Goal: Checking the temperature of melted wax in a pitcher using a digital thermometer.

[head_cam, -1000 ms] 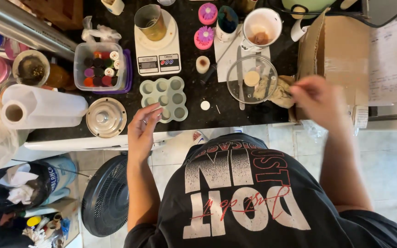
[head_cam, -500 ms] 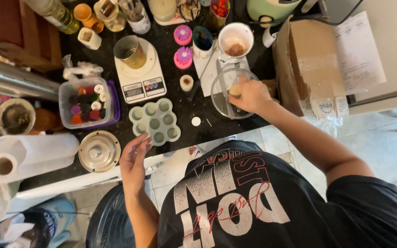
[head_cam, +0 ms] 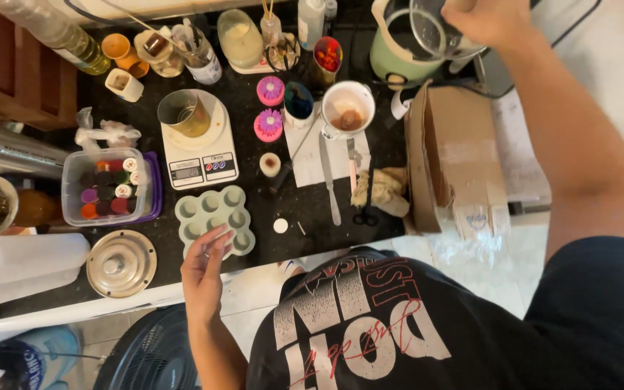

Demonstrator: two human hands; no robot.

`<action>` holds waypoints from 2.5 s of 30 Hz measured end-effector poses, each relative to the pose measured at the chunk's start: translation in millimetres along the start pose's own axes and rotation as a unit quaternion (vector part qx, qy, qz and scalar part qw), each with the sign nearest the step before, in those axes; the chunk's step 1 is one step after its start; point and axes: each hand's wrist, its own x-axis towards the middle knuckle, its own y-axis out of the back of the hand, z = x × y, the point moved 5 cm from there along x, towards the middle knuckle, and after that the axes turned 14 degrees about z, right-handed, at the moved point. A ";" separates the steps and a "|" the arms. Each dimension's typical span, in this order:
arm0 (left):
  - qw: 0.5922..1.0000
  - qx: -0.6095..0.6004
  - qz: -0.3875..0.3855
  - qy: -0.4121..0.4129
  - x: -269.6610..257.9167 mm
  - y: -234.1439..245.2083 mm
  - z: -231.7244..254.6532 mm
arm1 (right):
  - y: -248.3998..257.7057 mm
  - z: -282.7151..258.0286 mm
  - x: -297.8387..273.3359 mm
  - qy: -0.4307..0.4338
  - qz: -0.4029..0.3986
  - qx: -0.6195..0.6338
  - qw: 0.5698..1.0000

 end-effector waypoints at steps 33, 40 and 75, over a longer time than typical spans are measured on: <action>0.991 0.039 0.016 -0.130 84.5 15.4 -28.2 | 148.5 -252.3 -207.2 -0.033 -0.426 0.120 0.896; 0.943 0.123 0.044 -0.305 261.8 -9.2 -67.7 | 117.2 -303.2 -288.8 -0.207 -0.312 0.296 0.879; 0.815 -0.031 0.215 -0.537 46.4 -50.0 35.2 | 147.6 -467.5 -181.8 0.024 0.181 0.456 0.871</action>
